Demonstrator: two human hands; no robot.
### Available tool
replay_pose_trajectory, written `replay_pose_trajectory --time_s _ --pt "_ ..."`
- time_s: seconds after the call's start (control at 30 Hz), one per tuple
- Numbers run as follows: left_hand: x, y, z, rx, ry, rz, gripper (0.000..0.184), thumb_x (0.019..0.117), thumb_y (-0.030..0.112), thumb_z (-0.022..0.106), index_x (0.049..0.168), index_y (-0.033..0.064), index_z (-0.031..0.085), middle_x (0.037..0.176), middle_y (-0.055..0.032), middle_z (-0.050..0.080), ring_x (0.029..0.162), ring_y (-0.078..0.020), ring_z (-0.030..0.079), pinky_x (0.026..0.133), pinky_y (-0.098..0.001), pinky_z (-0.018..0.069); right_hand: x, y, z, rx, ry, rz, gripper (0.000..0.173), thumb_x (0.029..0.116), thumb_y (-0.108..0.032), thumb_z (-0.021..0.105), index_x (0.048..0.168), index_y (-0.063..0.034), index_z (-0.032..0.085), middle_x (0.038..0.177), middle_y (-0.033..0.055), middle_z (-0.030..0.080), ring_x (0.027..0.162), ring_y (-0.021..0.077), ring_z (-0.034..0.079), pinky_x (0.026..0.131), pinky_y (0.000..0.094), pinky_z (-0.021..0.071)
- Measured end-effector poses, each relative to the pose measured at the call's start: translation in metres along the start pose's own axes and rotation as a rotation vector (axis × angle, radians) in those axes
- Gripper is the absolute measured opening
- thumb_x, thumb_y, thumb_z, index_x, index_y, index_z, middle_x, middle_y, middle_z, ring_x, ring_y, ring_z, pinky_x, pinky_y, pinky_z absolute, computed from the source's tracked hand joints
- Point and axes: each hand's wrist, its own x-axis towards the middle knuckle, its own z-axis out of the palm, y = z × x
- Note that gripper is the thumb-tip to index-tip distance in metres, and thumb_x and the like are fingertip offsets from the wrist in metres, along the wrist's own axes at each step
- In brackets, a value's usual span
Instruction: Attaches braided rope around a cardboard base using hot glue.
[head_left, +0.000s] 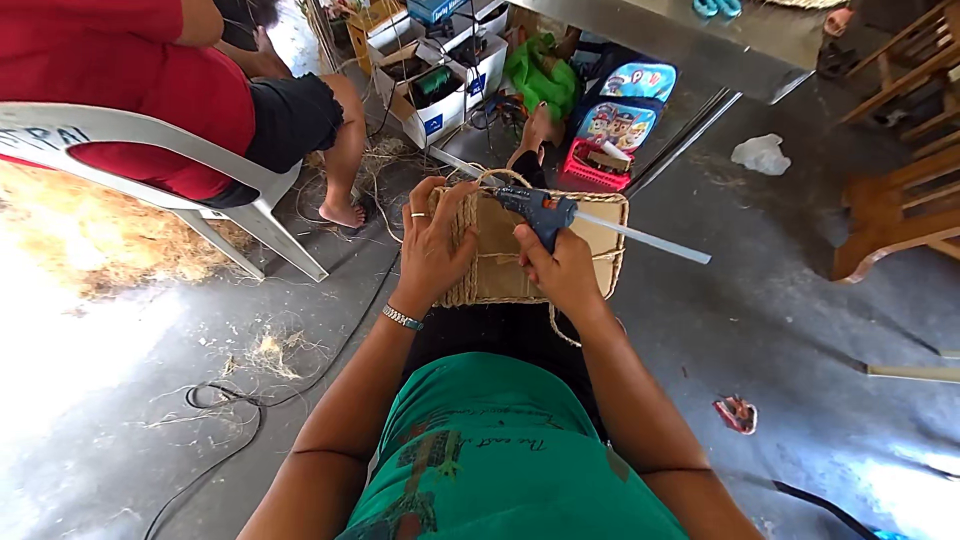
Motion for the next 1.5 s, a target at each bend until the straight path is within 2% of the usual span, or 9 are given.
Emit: replay_pose_trajectory --time_s 0.23,0.37,0.63,0.77,0.9,1.03,1.23,1.37,1.5 --pt "-0.001 0.001 -0.001 0.002 0.009 0.002 0.053 0.0940 0.035 0.061 0.146 0.0348 0.054 0.154 -0.0149 0.038 0.132 -0.0352 0.044 0.101 -0.0506 0.0441 0.000 -0.001 0.003 -0.005 0.001 -0.004 0.045 0.1066 -0.048 0.051 0.107 -0.0050 0.062 0.072 0.0031 0.065 0.054 0.0119 0.062 0.051 0.0304 0.0548" --pt "-0.001 -0.001 -0.001 -0.012 0.007 0.004 0.054 0.0931 0.033 0.060 0.147 0.0344 0.053 0.155 -0.0143 0.038 0.134 -0.0350 0.043 0.103 -0.0507 0.0432 -0.011 0.002 0.000 -0.016 -0.014 -0.005 0.048 0.1061 -0.052 0.049 0.109 -0.0058 0.062 0.069 0.0040 0.064 0.049 0.0138 0.060 0.045 0.0314 0.0530" --pt "-0.001 0.000 -0.002 -0.034 0.003 0.017 0.056 0.0912 0.030 0.060 0.147 0.0326 0.054 0.154 -0.0148 0.038 0.134 -0.0355 0.042 0.103 -0.0522 0.0419 -0.003 0.005 -0.003 -0.081 -0.019 -0.049 0.043 0.1072 -0.045 0.052 0.107 -0.0038 0.063 0.073 0.0051 0.065 0.058 0.0140 0.064 0.055 0.0340 0.0569" --pt "-0.001 -0.004 -0.004 -0.045 0.011 0.003 0.054 0.0916 0.031 0.060 0.145 0.0320 0.055 0.154 -0.0152 0.039 0.135 -0.0347 0.043 0.104 -0.0518 0.0429 -0.013 0.004 -0.008 -0.125 -0.071 -0.053 0.047 0.1067 -0.049 0.050 0.111 -0.0040 0.062 0.072 0.0060 0.065 0.055 0.0163 0.064 0.052 0.0367 0.0571" --pt "0.000 -0.007 -0.003 -0.055 0.013 -0.008 0.054 0.0929 0.032 0.060 0.146 0.0339 0.054 0.155 -0.0161 0.038 0.136 -0.0348 0.042 0.104 -0.0512 0.0427 -0.020 0.009 -0.007 -0.141 -0.117 -0.064 0.044 0.1064 -0.049 0.051 0.107 -0.0064 0.065 0.070 0.0036 0.064 0.055 0.0145 0.062 0.052 0.0360 0.0563" --pt "-0.001 -0.003 -0.003 -0.045 0.009 0.012 0.054 0.0923 0.032 0.059 0.146 0.0329 0.054 0.154 -0.0157 0.038 0.133 -0.0341 0.043 0.103 -0.0505 0.0424 -0.007 0.004 -0.008 -0.151 -0.087 -0.070 0.046 0.1064 -0.047 0.052 0.113 -0.0029 0.064 0.077 0.0079 0.066 0.061 0.0185 0.066 0.059 0.0396 0.0582" --pt "-0.002 -0.010 -0.003 -0.068 0.010 -0.007 0.055 0.0927 0.033 0.060 0.147 0.0350 0.053 0.156 -0.0148 0.036 0.138 -0.0341 0.041 0.105 -0.0516 0.0422 -0.013 0.003 -0.010 -0.151 -0.140 -0.109 0.042 0.1066 -0.046 0.052 0.111 -0.0062 0.063 0.074 0.0059 0.065 0.055 0.0157 0.062 0.052 0.0360 0.0556" --pt "-0.001 -0.011 -0.003 -0.096 0.011 -0.004 0.050 0.0975 0.031 0.053 0.147 0.0349 0.054 0.156 -0.0143 0.037 0.140 -0.0333 0.039 0.108 -0.0524 0.0400 -0.024 0.008 -0.013 -0.173 -0.190 -0.066 0.044 0.1060 -0.050 0.051 0.108 -0.0074 0.064 0.071 0.0038 0.063 0.055 0.0143 0.061 0.052 0.0355 0.0548" --pt "-0.001 -0.007 -0.001 -0.084 0.023 0.015 0.044 0.1033 0.026 0.045 0.145 0.0317 0.057 0.155 -0.0155 0.039 0.141 -0.0342 0.038 0.110 -0.0535 0.0362 -0.010 0.002 -0.014 -0.195 -0.134 -0.099 0.045 0.1062 -0.046 0.053 0.109 -0.0020 0.064 0.074 0.0081 0.065 0.061 0.0183 0.065 0.059 0.0393 0.0575"
